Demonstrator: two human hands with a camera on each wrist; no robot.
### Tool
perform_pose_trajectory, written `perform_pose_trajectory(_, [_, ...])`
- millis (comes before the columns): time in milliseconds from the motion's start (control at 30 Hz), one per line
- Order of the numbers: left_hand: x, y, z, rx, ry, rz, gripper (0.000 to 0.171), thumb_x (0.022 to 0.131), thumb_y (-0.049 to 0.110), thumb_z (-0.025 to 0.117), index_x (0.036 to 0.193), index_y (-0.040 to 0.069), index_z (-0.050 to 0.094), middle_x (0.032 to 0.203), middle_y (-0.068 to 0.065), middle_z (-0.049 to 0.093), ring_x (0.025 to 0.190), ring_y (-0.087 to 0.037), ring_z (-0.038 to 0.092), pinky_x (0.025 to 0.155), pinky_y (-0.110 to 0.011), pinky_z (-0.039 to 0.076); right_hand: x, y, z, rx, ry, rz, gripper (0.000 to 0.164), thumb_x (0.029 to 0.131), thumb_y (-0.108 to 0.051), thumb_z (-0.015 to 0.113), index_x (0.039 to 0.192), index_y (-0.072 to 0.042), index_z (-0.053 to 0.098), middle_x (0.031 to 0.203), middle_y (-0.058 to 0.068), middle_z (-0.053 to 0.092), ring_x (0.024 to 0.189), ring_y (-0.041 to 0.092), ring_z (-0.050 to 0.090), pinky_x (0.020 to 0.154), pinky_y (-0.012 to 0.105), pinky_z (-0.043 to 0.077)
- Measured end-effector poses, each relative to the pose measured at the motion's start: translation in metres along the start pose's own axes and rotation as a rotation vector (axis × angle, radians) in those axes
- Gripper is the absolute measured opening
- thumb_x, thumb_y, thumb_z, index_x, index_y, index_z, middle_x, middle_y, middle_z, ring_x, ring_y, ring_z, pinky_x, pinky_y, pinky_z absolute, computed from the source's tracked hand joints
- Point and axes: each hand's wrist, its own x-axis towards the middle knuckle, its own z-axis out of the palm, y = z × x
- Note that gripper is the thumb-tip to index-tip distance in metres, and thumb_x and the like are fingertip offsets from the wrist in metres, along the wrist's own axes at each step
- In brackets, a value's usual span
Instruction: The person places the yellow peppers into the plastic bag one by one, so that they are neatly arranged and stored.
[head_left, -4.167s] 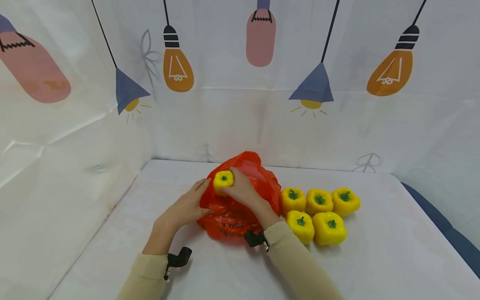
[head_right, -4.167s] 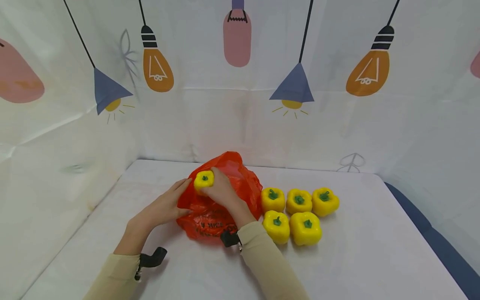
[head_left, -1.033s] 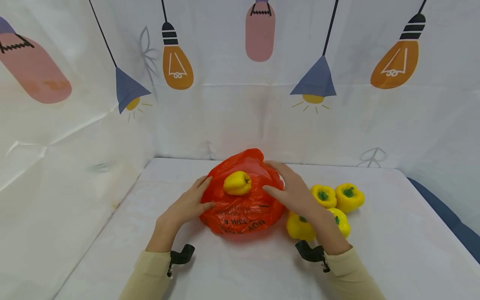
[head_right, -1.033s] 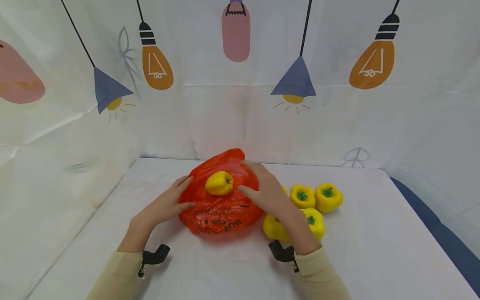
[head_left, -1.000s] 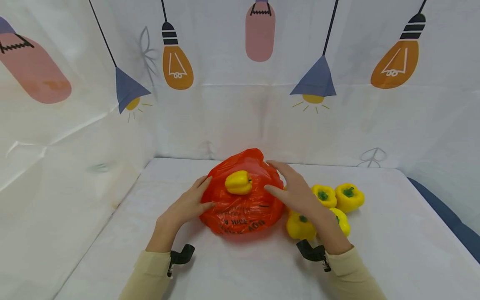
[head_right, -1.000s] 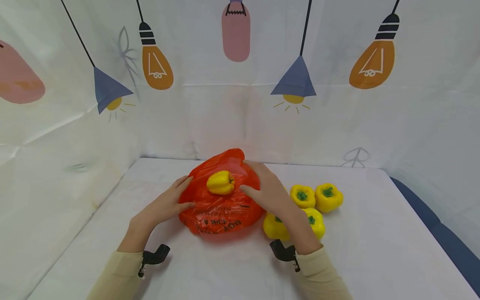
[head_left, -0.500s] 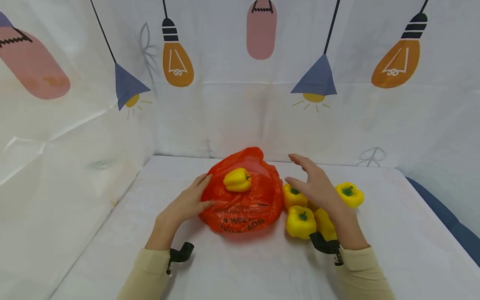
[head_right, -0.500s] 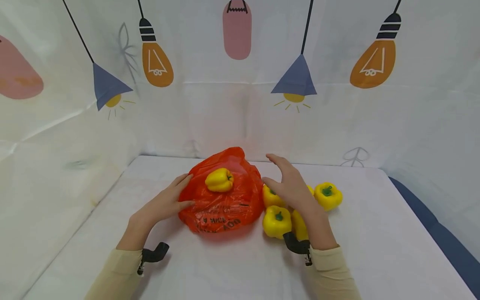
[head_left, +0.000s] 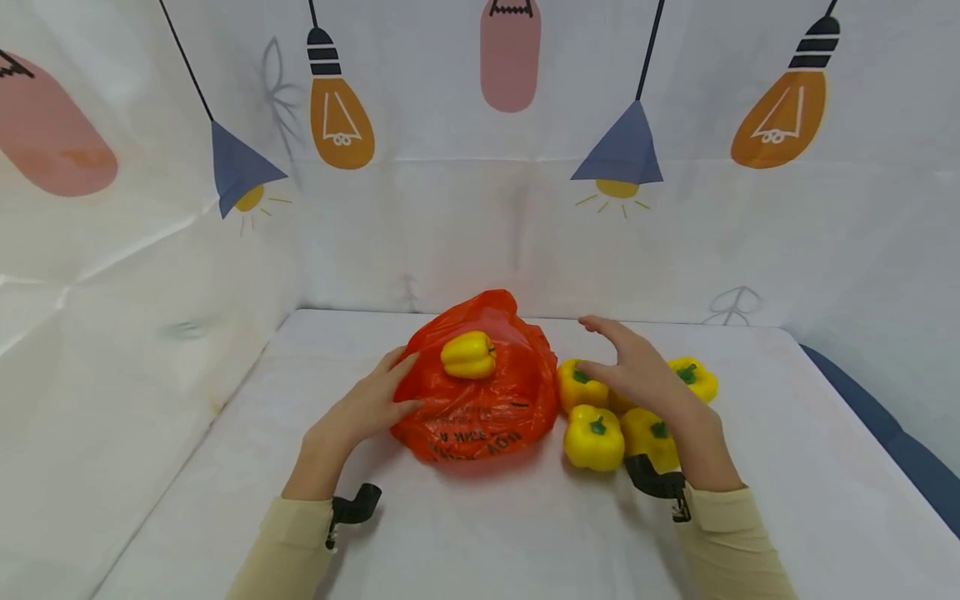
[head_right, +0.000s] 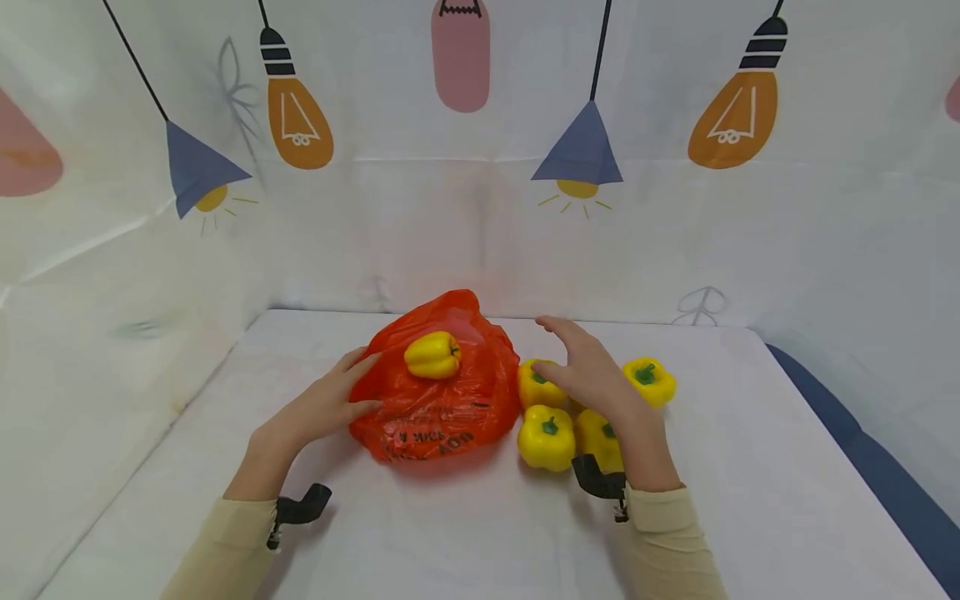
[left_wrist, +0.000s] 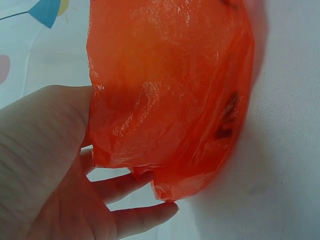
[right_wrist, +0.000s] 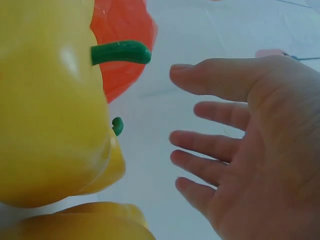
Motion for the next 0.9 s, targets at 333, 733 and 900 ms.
perform_pose_trajectory(333, [-0.002, 0.001, -0.002, -0.014, 0.006, 0.005, 0.082, 0.095, 0.035, 0.066, 0.159, 0.011, 0.02, 0.167, -0.01, 0.015, 0.145, -0.042, 0.035, 0.116, -0.061, 0.033, 0.004, 0.008, 0.006, -0.038, -0.105, 0.074, 0.07, 0.092, -0.029, 0.066, 0.154, -0.019, 0.035, 0.16, 0.011, 0.035, 0.145, 0.04, 0.032, 0.112, 0.069, 0.031])
perform_pose_trajectory(733, [-0.002, -0.003, 0.002, 0.004, 0.022, 0.024, 0.08, 0.094, 0.033, 0.067, 0.158, 0.01, 0.024, 0.166, -0.013, 0.016, 0.145, -0.042, 0.036, 0.115, -0.061, 0.034, 0.007, 0.014, 0.021, -0.016, -0.165, 0.072, 0.068, 0.089, -0.028, 0.068, 0.15, -0.023, 0.041, 0.156, 0.009, 0.041, 0.143, 0.036, 0.037, 0.114, 0.066, 0.032])
perform_pose_trajectory(900, [-0.002, -0.002, 0.002, -0.002, 0.012, 0.013, 0.078, 0.094, 0.034, 0.066, 0.158, 0.012, 0.026, 0.167, -0.01, 0.015, 0.145, -0.04, 0.036, 0.115, -0.061, 0.035, 0.008, 0.014, 0.024, -0.031, -0.182, 0.084, 0.067, 0.087, -0.028, 0.07, 0.149, -0.024, 0.043, 0.154, 0.009, 0.045, 0.138, 0.035, 0.042, 0.113, 0.065, 0.034])
